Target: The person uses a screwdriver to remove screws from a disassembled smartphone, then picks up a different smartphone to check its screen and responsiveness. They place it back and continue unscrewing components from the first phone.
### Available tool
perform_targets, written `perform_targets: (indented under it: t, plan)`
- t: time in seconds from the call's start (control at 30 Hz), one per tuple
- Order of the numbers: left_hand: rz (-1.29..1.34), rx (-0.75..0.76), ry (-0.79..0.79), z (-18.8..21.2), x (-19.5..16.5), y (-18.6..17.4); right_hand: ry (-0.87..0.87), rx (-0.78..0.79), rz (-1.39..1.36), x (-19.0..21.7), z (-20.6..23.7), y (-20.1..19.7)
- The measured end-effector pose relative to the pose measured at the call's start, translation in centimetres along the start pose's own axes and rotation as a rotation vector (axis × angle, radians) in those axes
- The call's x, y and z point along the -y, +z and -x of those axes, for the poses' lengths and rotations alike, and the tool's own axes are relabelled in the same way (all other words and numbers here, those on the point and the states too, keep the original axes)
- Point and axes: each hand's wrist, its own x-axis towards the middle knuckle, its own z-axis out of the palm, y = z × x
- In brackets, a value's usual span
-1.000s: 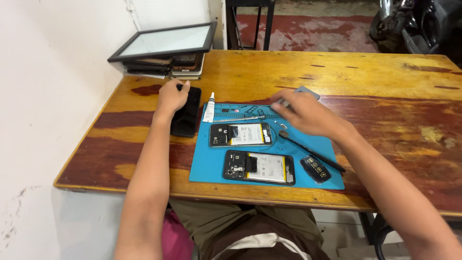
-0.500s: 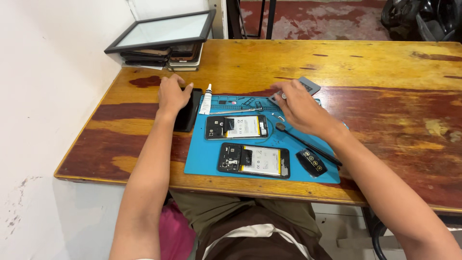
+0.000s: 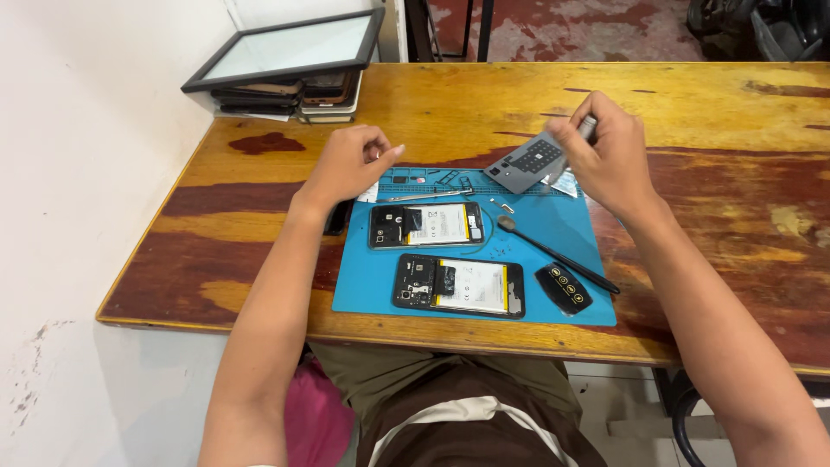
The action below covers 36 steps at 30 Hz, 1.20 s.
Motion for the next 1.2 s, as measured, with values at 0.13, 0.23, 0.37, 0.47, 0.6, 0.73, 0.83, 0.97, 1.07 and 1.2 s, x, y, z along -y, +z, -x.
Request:
perform_targets:
  t: [0.13, 0.23, 0.37, 0.47, 0.6, 0.73, 0.83, 0.97, 1.07, 1.2]
  plan:
    - [0.044, 0.028, -0.046, -0.1, 0.4, 0.5, 0.188, 0.212, -0.175, 0.6, 0.0, 1.4]
    - [0.064, 0.052, -0.045, 0.0, 0.6, 0.7, 0.214, 0.319, -0.191, 1.8, 0.7, 3.1]
    - [0.09, 0.192, -0.023, -0.1, 0.4, 0.4, 0.075, 0.312, -0.095, 3.0, 1.7, 3.8]
    - [-0.016, 0.379, -0.101, 0.2, -0.2, -0.2, -0.037, 0.195, 0.035, 3.4, 1.6, 3.5]
    - [-0.028, 0.504, 0.033, 0.5, -1.9, -0.3, -0.146, 0.084, 0.126, 3.1, 1.1, 2.4]
    - [0.087, 0.548, 0.173, 1.3, -4.2, 0.3, -0.167, 0.073, 0.186, 2.8, 0.8, 1.9]
    - [0.078, 0.709, 0.19, 2.2, -6.5, 1.4, -0.157, 0.09, 0.176, 2.9, 0.7, 1.8]
    - [-0.139, 0.733, 0.349, 3.2, -9.1, 2.8, -0.231, 0.071, 0.147, 3.4, 0.8, 1.5]
    - [-0.235, 0.716, 0.319, 4.0, -10.0, 3.2, -0.273, 0.043, 0.138, 3.7, 0.9, 1.5]
    - [-0.192, 0.723, 0.349, 4.1, -9.7, 3.5, -0.351, 0.011, 0.147, 3.4, 1.2, 1.5]
